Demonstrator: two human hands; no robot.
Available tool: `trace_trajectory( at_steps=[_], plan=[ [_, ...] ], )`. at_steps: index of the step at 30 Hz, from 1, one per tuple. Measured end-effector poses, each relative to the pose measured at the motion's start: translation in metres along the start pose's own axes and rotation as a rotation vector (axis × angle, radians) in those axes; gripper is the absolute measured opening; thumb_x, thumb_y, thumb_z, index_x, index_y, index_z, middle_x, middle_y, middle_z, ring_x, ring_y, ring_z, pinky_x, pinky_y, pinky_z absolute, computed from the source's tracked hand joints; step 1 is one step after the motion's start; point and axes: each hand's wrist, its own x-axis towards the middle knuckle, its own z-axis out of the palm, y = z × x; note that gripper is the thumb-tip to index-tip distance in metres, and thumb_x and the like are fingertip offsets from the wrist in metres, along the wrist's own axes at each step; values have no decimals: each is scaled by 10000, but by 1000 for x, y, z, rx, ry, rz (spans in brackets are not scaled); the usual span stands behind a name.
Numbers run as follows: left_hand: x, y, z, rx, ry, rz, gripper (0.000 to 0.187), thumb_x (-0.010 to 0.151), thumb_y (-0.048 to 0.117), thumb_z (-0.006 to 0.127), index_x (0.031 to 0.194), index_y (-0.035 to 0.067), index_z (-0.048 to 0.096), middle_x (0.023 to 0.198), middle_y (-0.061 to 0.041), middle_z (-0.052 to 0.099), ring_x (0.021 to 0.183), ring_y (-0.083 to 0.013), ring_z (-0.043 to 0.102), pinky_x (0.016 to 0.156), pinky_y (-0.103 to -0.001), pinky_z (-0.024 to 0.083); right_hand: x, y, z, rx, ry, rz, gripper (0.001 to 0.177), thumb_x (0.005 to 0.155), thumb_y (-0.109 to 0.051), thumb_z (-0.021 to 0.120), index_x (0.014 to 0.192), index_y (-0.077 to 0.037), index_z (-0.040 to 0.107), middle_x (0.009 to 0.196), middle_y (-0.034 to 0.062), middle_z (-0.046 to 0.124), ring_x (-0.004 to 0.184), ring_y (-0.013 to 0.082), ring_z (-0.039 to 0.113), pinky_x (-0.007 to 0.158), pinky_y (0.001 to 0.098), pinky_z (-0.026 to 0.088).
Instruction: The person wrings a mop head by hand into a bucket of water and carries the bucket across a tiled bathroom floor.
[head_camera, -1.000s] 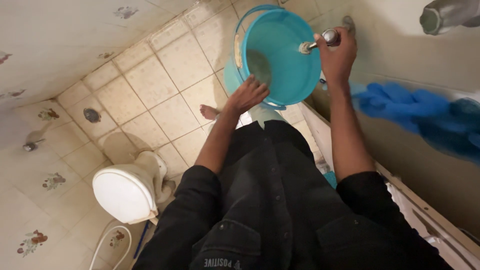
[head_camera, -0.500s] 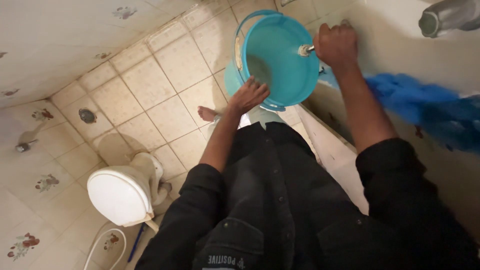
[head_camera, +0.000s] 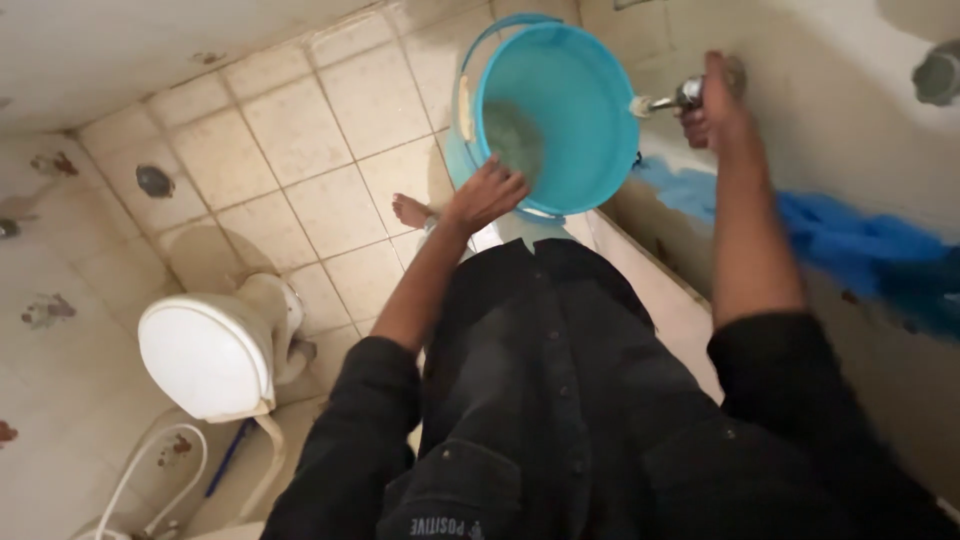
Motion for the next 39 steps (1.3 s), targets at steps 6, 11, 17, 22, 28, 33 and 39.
trace_trajectory(
  at_steps=[6,11,17,22,28,33,39],
  plan=[
    [-65,-16,-89,31,6,-129,180,871,176,631,1051,163,630,1018,-20,588,1006,-215,636,1104,-433,446,-21,120,108,317,446,-671,613,885,-732,560,948,-122,563,686,17,524,537,155,502,433,346,412],
    [-97,-17,-141,120,-109,-240,162,893,175,633,1055,157,635,969,-14,569,957,-206,622,1048,-437,468,-76,73,238,162,-109,-336,656,858,-553,653,1365,-163,506,1187,46,684,1000,207,715,711,438,650],
    [-170,-2,-149,32,54,-602,245,876,151,648,1119,128,665,1063,-30,612,1006,-222,623,1042,-423,486,-89,-2,362,-405,-96,-634,680,740,55,554,1405,-85,538,1179,158,696,954,293,723,711,449,602],
    [-215,62,-147,23,150,-650,228,877,155,674,1100,111,673,1042,-44,619,980,-227,626,961,-423,495,-105,26,378,-703,-328,-1193,710,771,132,627,1460,6,513,1286,189,674,1189,299,656,998,410,521],
    [-212,53,-147,193,227,-771,219,878,194,645,1086,126,633,1126,-48,674,938,-215,631,973,-405,494,-122,9,383,-559,-292,-686,564,812,72,623,1368,15,552,1183,134,681,1024,275,711,796,385,627],
    [-259,48,-146,207,264,-914,223,905,191,625,1118,124,623,1110,-41,672,961,-205,638,990,-418,491,-136,-4,478,-676,-412,-881,709,807,84,630,1487,-18,453,1257,137,655,1066,232,715,756,326,663],
    [-366,61,-168,176,212,-1061,181,907,155,644,1085,130,632,1007,-38,642,983,-209,648,1016,-406,502,-165,47,607,-803,-590,-861,788,761,112,576,1520,-45,433,1279,125,624,1059,243,708,637,340,647]
  ],
)
